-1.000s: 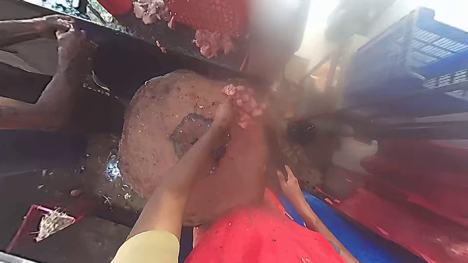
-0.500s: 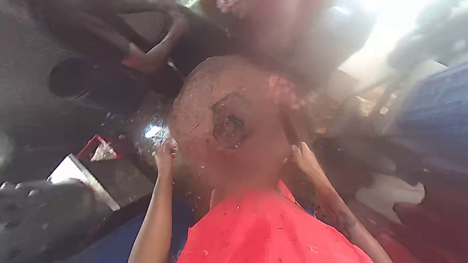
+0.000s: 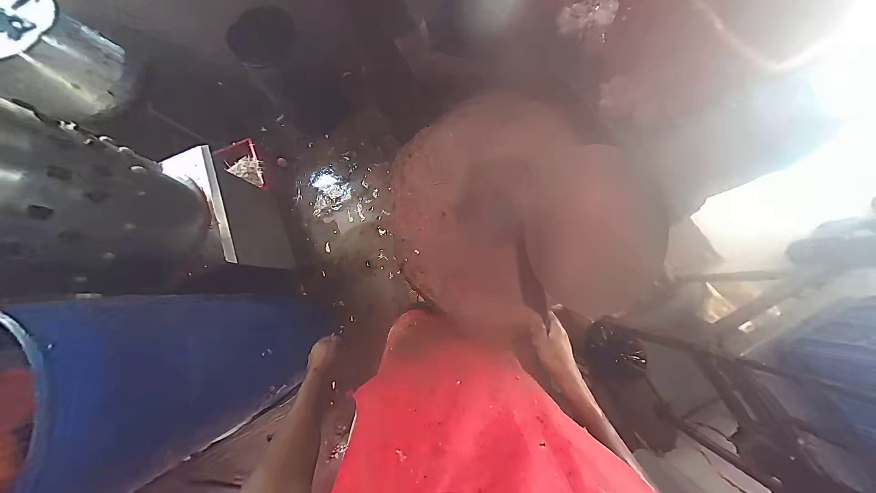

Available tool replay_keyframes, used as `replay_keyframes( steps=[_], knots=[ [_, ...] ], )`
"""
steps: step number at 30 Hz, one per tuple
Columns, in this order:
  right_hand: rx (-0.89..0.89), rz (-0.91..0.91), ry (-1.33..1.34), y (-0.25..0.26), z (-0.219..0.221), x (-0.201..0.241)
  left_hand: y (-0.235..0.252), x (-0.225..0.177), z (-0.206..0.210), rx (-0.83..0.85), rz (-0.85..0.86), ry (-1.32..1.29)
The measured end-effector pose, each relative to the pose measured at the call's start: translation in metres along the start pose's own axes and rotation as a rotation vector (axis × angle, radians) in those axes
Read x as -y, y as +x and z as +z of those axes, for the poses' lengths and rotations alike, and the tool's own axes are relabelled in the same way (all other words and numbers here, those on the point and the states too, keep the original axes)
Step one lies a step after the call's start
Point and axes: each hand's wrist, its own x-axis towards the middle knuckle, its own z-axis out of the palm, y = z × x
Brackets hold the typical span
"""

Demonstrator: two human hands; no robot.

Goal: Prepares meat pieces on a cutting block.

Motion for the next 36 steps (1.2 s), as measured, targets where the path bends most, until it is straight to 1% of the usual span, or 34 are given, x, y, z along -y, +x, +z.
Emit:
replay_keyframes(
  steps=[2, 4, 6, 8, 10, 12, 14, 16, 19, 21, 22, 23, 25, 26, 27, 28, 29, 30, 31, 32, 33, 34, 35, 36],
  knots=[
    [0.094, 0.063, -0.042, 0.003, 0.009, 0.002, 0.025, -0.045, -0.019, -0.111, 0.108, -0.184],
    [0.1, 0.094, -0.057, 0.004, 0.019, 0.002, 0.045, -0.114, -0.051, -0.199, 0.28, -0.214],
    [0.039, 0.095, -0.043, -0.001, 0.028, 0.001, 0.052, -0.189, -0.082, -0.277, 0.473, -0.167],
    [-0.04, 0.093, -0.03, -0.007, 0.038, -0.003, 0.054, -0.263, -0.102, -0.297, 0.628, -0.102],
    [-0.108, 0.105, -0.021, -0.017, 0.048, -0.002, 0.067, -0.326, -0.106, -0.281, 0.764, 0.025],
    [-0.173, 0.119, -0.021, -0.028, 0.059, 0.003, 0.079, -0.374, -0.105, -0.274, 0.833, 0.133],
    [-0.232, 0.147, -0.018, -0.033, 0.069, 0.009, 0.092, -0.409, -0.098, -0.364, 0.909, 0.148],
    [-0.267, 0.174, -0.01, -0.037, 0.073, 0.017, 0.097, -0.433, -0.1, -0.35, 0.935, 0.19],
    [-0.292, 0.231, 0.01, -0.043, 0.079, 0.021, 0.112, -0.446, -0.096, -0.269, 0.968, 0.306],
    [-0.325, 0.267, 0.043, -0.037, 0.082, 0.022, 0.121, -0.45, -0.102, -0.259, 0.983, 0.361],
    [-0.341, 0.282, 0.056, -0.037, 0.084, 0.025, 0.122, -0.446, -0.109, -0.257, 0.98, 0.365],
    [-0.352, 0.296, 0.058, -0.038, 0.087, 0.027, 0.119, -0.436, -0.122, -0.215, 0.978, 0.339],
    [-0.365, 0.31, 0.049, -0.038, 0.089, 0.032, 0.119, -0.403, -0.159, -0.113, 1.032, 0.176],
    [-0.381, 0.308, 0.04, -0.039, 0.092, 0.034, 0.121, -0.382, -0.184, -0.006, 1.046, 0.065],
    [-0.385, 0.312, 0.038, -0.04, 0.093, 0.036, 0.126, -0.356, -0.208, 0.121, 1.024, -0.045],
    [-0.379, 0.318, 0.034, -0.042, 0.093, 0.037, 0.137, -0.325, -0.229, 0.232, 0.962, -0.159],
    [-0.369, 0.32, 0.031, -0.041, 0.093, 0.039, 0.156, -0.289, -0.246, 0.316, 0.854, -0.274],
    [-0.367, 0.317, 0.03, -0.039, 0.093, 0.039, 0.183, -0.249, -0.256, 0.295, 0.738, -0.35],
    [-0.367, 0.311, 0.023, -0.039, 0.093, 0.036, 0.204, -0.205, -0.259, 0.156, 0.613, -0.314],
    [-0.364, 0.306, 0.018, -0.038, 0.092, 0.034, 0.223, -0.157, -0.254, -0.047, 0.488, -0.171],
    [-0.36, 0.305, 0.012, -0.038, 0.091, 0.031, 0.241, -0.103, -0.241, -0.202, 0.361, -0.003],
    [-0.351, 0.305, 0.012, -0.037, 0.089, 0.029, 0.253, -0.047, -0.224, -0.261, 0.23, 0.066],
    [-0.341, 0.305, 0.02, -0.035, 0.088, 0.028, 0.257, 0.003, -0.205, -0.249, 0.126, 0.115],
    [-0.335, 0.303, 0.034, -0.034, 0.086, 0.027, 0.259, 0.05, -0.183, -0.179, 0.03, 0.121]
  ],
)
